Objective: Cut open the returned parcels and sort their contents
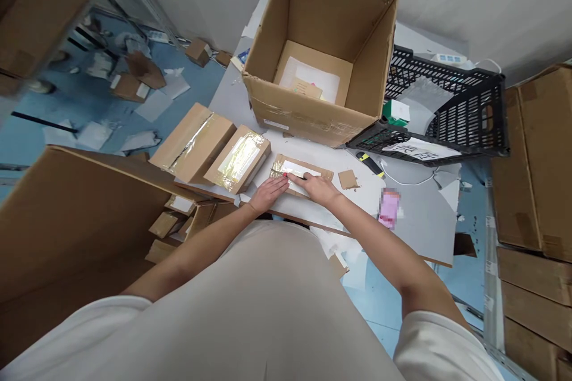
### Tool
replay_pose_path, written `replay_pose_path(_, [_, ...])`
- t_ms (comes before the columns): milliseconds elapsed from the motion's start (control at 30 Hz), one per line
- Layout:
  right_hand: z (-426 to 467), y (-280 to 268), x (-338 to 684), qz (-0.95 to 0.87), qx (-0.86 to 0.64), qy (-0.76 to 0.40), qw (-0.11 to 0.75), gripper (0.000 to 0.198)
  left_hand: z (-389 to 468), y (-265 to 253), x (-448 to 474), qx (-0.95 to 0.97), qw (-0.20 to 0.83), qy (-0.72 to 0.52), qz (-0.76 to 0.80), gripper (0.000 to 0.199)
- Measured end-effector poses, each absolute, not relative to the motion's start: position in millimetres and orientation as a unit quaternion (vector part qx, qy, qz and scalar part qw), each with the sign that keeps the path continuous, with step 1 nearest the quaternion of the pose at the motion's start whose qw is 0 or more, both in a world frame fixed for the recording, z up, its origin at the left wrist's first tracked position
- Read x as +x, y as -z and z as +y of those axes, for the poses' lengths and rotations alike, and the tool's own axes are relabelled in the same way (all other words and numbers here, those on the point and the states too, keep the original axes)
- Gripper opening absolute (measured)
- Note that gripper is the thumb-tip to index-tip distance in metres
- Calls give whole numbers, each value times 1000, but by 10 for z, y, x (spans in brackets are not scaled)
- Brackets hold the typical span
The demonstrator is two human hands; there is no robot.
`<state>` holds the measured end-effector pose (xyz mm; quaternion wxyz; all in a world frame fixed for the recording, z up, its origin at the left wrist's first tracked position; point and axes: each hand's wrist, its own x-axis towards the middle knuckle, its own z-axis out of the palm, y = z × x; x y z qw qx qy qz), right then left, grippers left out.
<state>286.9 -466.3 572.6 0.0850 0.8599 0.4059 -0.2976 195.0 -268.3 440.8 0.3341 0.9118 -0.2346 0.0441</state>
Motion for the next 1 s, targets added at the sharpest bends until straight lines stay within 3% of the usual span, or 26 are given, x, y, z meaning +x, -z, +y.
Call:
replay_pose_path(267, [-4796, -5713, 2870, 400, 861, 304, 75, 86, -2668, -4440, 1958, 922, 300, -39, -240, 41])
replay_pose_path(633, [-5042, -5908, 2832, 350, 874, 319, 110, 66, -2659, -4448, 1970, 926, 306, -18, -220, 43])
replay_pose_path(1000, [-5979, -6079, 2585, 295, 894, 306, 143, 80, -2716, -4415, 1987, 928, 306, -19, -213, 43])
